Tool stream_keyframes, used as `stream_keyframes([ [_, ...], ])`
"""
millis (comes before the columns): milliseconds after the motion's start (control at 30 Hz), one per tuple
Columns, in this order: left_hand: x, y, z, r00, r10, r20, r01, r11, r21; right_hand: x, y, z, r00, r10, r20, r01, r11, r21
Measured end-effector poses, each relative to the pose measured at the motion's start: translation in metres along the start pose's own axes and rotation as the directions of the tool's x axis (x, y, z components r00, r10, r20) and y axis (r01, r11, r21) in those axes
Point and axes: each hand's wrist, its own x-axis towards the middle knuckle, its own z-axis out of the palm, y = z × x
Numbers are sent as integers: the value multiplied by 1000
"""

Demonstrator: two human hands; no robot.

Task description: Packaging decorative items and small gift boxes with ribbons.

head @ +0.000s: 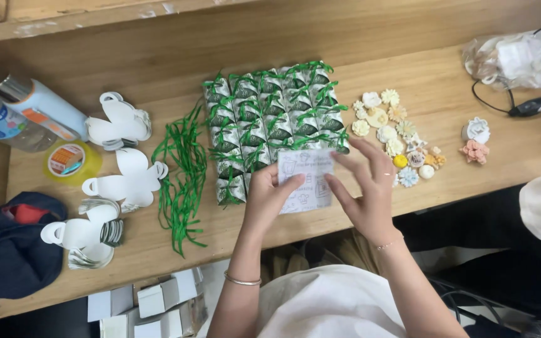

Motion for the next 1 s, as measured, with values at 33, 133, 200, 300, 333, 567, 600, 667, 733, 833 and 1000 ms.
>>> stream_keyframes([
  [33, -2, -2, 0, 1000, -12, 2, 12, 1000, -1, -1, 0, 2, 1000, 11, 4, -11, 1000, -3],
  [133, -8, -7, 0, 988, -86, 126, 82, 996, 30, -4, 5, 9, 963, -195, 185, 230, 953, -195],
  [200, -12, -9, 0, 978, -120, 168, 98, 986, 132, -10, 13, 15, 937, -192, 292, 242, 959, -145],
  [300, -15, -15, -1, 968, -107, 226, 87, 991, 98, -26, 30, 24, 930, -107, 352, 158, 980, -121],
  [333, -17, -10, -1, 966, -114, 232, 94, 991, 98, -33, 40, 28, 931, -97, 352, 150, 981, -126],
  [567, -25, 12, 8, 992, -98, 76, 12, 686, 727, -41, 55, 28, 857, 322, 402, -400, 908, 126],
  [600, -26, 10, 11, 1000, -24, 10, 6, 570, 822, -39, 50, 26, 864, 283, 416, -344, 936, 79],
  [667, -24, 10, 17, 974, 200, 108, -206, 572, 794, -43, 50, 31, 903, 188, 387, -216, 976, 30],
  [733, -24, 4, 21, 893, 409, 187, -401, 535, 743, -44, 45, 32, 923, 93, 373, -89, 996, -26],
  [833, -20, -9, 23, 995, 89, 49, -99, 726, 681, -46, 38, 36, 964, 45, 261, -25, 997, -78],
  [1000, -18, -8, 33, 983, 69, -170, 86, 644, 760, -60, 44, 51, 839, 468, 277, -495, 868, 33],
])
